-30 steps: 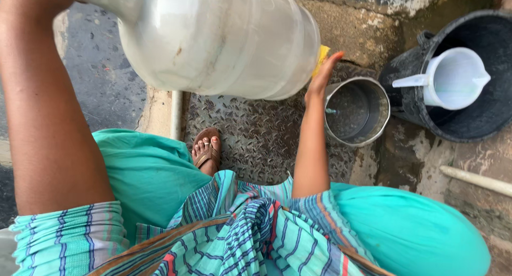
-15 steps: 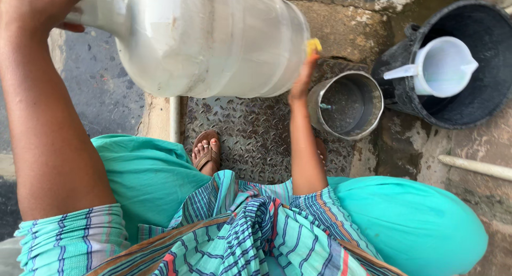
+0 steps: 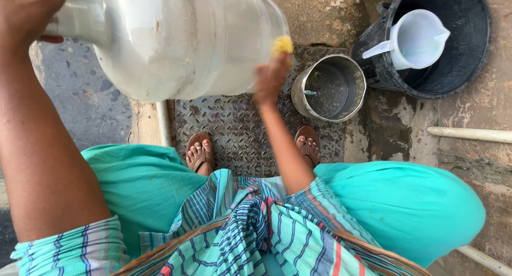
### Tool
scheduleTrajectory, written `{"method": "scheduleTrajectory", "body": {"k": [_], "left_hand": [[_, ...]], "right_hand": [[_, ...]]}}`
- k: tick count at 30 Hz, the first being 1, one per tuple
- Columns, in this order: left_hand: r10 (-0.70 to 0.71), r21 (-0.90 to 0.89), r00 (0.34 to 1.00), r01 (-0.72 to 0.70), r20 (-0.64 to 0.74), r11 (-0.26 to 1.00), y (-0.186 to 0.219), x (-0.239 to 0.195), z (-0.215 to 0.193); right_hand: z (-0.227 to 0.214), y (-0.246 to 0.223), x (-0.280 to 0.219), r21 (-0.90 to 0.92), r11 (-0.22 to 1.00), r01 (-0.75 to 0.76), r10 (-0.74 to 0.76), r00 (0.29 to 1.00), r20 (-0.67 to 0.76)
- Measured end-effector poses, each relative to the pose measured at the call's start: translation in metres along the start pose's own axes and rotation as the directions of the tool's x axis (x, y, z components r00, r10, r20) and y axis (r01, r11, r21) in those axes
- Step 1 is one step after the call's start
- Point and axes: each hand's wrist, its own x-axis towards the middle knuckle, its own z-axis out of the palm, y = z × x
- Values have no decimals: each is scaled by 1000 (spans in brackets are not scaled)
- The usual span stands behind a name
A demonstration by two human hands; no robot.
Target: The person cleans a large plastic water jug by scrubbing the inside of the neck with a toothbrush and then wiping the exterior surface with a yellow sponge.
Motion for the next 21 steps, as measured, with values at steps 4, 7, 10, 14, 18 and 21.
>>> {"method": "scheduleTrajectory", "body": {"k": [4,7,10,14,18,21], "left_hand": [[70,-17,997,-71,-43,997,-1,-11,0],[-4,53,1000,4,-8,999,-9,-3,-1],[-65,45,998,64,18,997,-25,1,0],[-204,-17,979,204,-3,979,-30,3,-6],[80,71,997,-81,18,994,-17,-15,-18],[131,32,991,-132,8,991,2,-26,-18]], "right_hand": [[-23,99,24,591,405,-698,360,716,599],[-24,115,24,536,176,-826,333,562,757],[-27,107,26,533,194,-823,375,564,735],[-31,78,44,604,183,-775,411,619,669],[-27,21,64,561,705,-434,211,883,419],[-15,-55,65,213,976,53,-108,960,258]]}}
